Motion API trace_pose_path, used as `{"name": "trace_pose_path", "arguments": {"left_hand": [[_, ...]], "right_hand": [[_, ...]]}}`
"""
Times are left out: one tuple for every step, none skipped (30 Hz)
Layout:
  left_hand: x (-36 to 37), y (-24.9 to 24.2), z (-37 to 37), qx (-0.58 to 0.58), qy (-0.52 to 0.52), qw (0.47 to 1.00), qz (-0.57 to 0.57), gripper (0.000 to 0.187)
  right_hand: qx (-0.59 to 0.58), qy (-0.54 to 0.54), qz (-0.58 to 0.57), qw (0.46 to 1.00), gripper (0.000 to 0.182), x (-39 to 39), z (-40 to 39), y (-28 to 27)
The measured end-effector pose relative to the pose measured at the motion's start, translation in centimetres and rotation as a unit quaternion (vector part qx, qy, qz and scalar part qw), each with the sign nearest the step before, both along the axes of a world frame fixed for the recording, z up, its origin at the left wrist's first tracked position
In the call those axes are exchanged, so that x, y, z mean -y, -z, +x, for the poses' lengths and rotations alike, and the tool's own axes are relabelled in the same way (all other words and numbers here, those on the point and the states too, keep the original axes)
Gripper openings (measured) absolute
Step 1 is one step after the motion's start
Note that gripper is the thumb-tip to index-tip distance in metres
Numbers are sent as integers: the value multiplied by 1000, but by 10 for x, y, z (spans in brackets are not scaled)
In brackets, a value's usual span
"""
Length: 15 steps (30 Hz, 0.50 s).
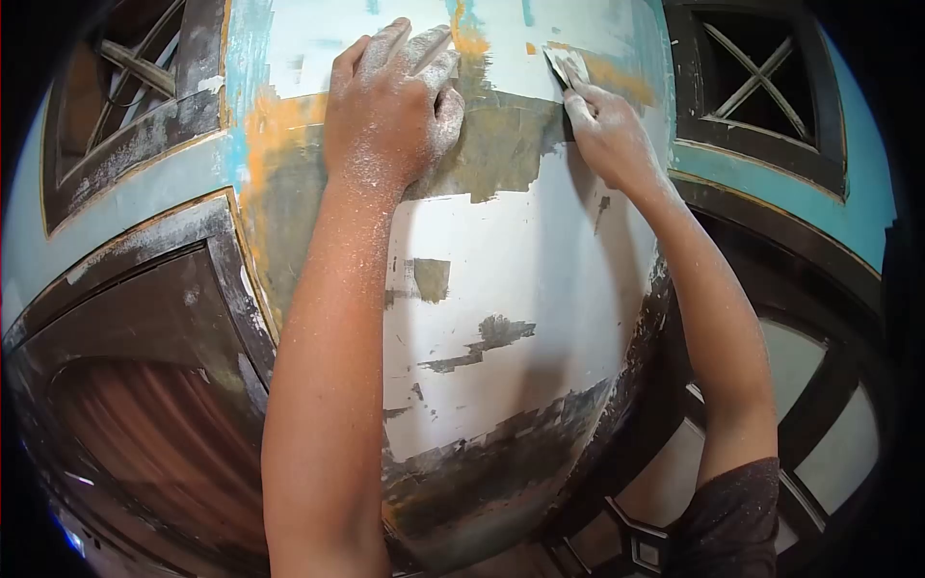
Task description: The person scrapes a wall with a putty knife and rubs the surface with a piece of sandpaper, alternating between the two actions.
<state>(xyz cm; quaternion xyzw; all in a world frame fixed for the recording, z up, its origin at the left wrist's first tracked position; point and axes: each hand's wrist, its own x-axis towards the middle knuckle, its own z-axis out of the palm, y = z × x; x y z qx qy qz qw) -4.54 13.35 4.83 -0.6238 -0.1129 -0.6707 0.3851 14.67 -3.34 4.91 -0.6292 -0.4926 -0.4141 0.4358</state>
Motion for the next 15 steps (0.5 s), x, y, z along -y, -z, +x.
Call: {"name": "trace_pose_path", "arguments": {"left_hand": [[0, 0, 0, -1, 1, 1000, 1, 38], [-1, 0, 0, -7, -8, 1000, -4, 38], [-1, 1, -1, -13, -17, 1000, -9, 38], [0, 0, -1, -10, -11, 1000, -4, 39], [0, 0, -1, -4, -21, 1000, -2, 39], [1, 0, -1, -2, -15, 1000, 2, 39], [1, 0, -1, -2, -8, 1000, 5, 38], [1, 0, -1, -4, -7, 1000, 6, 38], [1, 0, -1, -11, -12, 1000, 1, 38], [0, 0, -2, -16, -16, 1000, -5, 38], [-1, -1, -2, -18, -9, 1000, -6, 38], [-1, 0, -2, -13, -2, 1000, -4, 38], [-1, 0, -2, -8, 6, 1000, -2, 38], [-2, 0, -2, -8, 5, 1000, -1, 38], [-2, 0, -2, -10, -10, 1000, -11, 38]], "right_hand": [[-1, 1, 1, 1000, 43, -1, 0, 1], [-14, -3, 5, 1000, 42, -2, 0, 1], [-27, -8, 8, 1000, 41, -3, -2, 1], [-39, -26, 30, 998, 39, -4, -8, 5], [-30, -17, 44, 998, 40, -4, -11, 7], [-54, -15, 24, 998, 39, -3, -17, 2], [-80, -13, 5, 997, 39, -2, -23, -2], [-75, -12, 11, 997, 39, -6, -19, -4], [-70, -9, 16, 997, 38, -11, -16, -5], [-117, -23, 3, 993, 37, -6, -26, -5], [-59, -25, 20, 998, 38, -8, -15, -3], [-132, -32, -2, 991, 39, 1, -28, -2], [-204, -39, -25, 978, 40, 10, -41, -1], [-56, -20, 18, 998, 43, 1, -7, 8], [-50, -22, -6, 998, 42, 8, -2, 11]]}}
